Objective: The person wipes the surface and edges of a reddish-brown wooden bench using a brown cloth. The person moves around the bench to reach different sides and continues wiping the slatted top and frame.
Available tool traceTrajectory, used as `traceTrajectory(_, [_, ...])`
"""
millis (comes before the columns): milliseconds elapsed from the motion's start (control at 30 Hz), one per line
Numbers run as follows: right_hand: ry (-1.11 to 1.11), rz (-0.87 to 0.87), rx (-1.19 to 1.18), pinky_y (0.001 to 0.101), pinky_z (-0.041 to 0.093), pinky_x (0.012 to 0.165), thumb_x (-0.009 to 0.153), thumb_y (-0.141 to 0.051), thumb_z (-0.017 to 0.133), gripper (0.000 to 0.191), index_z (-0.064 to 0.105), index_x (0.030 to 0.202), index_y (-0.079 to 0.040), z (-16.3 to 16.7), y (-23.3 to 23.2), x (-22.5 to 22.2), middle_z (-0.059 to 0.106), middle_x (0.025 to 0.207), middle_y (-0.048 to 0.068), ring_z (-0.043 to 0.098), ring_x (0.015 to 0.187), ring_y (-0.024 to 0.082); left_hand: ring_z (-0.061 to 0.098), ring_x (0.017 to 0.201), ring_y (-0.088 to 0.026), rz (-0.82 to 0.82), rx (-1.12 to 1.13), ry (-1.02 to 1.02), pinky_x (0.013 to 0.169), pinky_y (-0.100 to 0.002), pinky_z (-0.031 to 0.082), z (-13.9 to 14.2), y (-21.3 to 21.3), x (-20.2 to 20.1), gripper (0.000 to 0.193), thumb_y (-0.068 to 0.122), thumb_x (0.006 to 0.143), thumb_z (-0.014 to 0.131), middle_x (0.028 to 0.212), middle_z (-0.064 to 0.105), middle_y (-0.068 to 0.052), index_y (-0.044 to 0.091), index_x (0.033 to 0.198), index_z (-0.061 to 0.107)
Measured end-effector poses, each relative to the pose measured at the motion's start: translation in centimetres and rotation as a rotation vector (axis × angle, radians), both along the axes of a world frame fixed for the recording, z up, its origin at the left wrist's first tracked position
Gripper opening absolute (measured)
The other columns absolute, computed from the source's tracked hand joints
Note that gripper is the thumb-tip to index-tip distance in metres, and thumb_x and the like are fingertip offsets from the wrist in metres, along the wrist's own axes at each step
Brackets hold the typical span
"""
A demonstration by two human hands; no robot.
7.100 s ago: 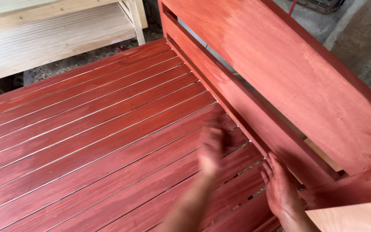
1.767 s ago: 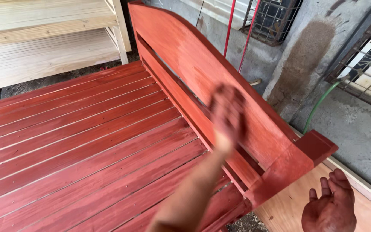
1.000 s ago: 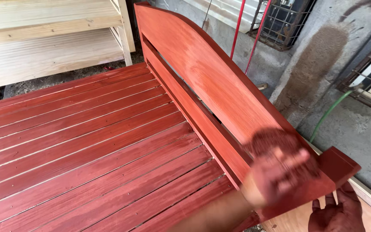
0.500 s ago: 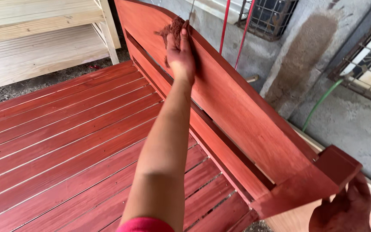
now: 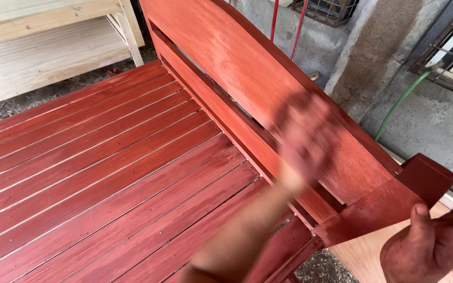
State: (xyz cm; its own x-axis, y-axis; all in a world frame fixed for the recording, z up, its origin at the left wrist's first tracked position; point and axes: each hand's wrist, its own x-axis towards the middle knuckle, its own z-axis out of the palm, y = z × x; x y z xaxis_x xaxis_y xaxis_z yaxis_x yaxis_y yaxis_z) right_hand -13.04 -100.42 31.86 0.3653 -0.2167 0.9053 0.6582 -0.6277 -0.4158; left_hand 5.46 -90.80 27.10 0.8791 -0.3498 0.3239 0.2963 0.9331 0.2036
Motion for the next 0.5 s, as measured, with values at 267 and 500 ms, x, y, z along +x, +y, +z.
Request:
traceTrajectory(267, [-0.040, -0.062, -0.086, 0.0337, 0.014, 0.135, 0.116, -0.008, 0.041, 0.057, 0.028, 0.171, -0.008, -1.7, -1.0, 0.0, 0.027, 0.175, 0.001, 0.023, 0.159, 0.014, 0.056, 0.141, -0.023, 1.211, 0.781, -0.124, 0.122, -0.036, 0.042, 4.7, 14.8, 24.1, 0.049, 0.028, 0.109, 0.055, 0.152, 0.059, -0.010, 0.004, 0.151, 0.051])
traceTrajectory(500, [-0.103, -0.085, -0.146, 0.0350, 0.015, 0.132, 0.114, -0.017, 0.037, 0.054, 0.032, 0.167, -0.006, -2.1, -2.0, 0.1, 0.028, 0.175, 0.006, 0.024, 0.162, 0.017, 0.046, 0.144, -0.022, 0.788, -0.077, -0.390, 0.132, -0.041, 0.035, 2.3, 10.3, 19.1, 0.035, 0.024, 0.123, 0.050, 0.151, 0.049, -0.012, -0.002, 0.146, 0.044])
